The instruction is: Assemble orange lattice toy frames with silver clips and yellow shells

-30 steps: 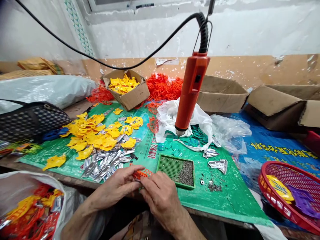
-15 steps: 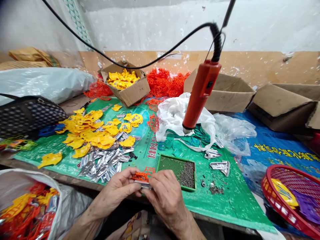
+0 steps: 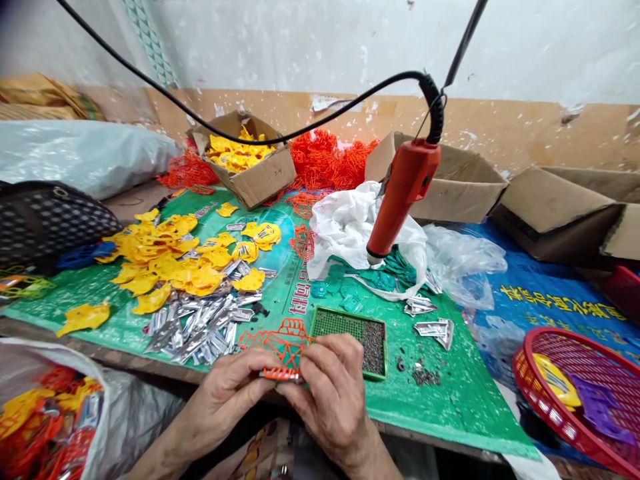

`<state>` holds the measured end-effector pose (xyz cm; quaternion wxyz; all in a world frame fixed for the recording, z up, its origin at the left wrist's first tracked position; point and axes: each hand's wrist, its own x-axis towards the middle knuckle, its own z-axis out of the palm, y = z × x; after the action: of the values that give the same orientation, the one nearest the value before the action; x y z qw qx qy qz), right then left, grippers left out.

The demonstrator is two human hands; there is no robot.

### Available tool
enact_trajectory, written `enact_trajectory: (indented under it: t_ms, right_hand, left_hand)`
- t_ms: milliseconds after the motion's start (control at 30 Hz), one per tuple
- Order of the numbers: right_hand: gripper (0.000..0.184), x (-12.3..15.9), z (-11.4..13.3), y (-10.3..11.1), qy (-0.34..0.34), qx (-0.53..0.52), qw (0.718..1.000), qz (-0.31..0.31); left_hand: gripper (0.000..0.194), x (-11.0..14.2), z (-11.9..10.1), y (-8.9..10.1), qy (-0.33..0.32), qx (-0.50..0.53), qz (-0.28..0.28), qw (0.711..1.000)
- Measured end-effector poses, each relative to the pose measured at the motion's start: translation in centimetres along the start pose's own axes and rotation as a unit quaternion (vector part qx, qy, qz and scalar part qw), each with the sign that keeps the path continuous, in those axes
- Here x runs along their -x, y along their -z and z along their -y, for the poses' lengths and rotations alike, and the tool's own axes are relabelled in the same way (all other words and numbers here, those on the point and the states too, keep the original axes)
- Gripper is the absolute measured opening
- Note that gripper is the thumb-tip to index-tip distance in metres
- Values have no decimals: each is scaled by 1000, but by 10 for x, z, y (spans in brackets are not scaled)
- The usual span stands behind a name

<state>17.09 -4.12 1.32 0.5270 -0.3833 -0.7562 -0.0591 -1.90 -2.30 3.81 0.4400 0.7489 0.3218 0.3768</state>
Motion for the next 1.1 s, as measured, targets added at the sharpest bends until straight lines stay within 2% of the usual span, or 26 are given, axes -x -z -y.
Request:
enact_trajectory:
  t_ms: [100,467,700,867,1100]
  right_hand:
    - [11,-1,3,4,7,23,1000,-3]
    - [13,2,3,11,39,41,998,-34]
    - [12,14,4,17,41,49,997,-36]
    - [11,15,2,21,51,58,996,-34]
    - [11,13,3,24,44,57,997,-39]
  left_hand:
    - [20,2,-1,-1,-65,-38,-1,997]
    - [24,6,-8,-4,-161,-113,6,980]
    - [24,5,-8,-9,-189,-133,8,973]
    - [29,5,-4,-10,-235,-179,15,955]
    - [27,7,0,-15,-232,-173,-8,957]
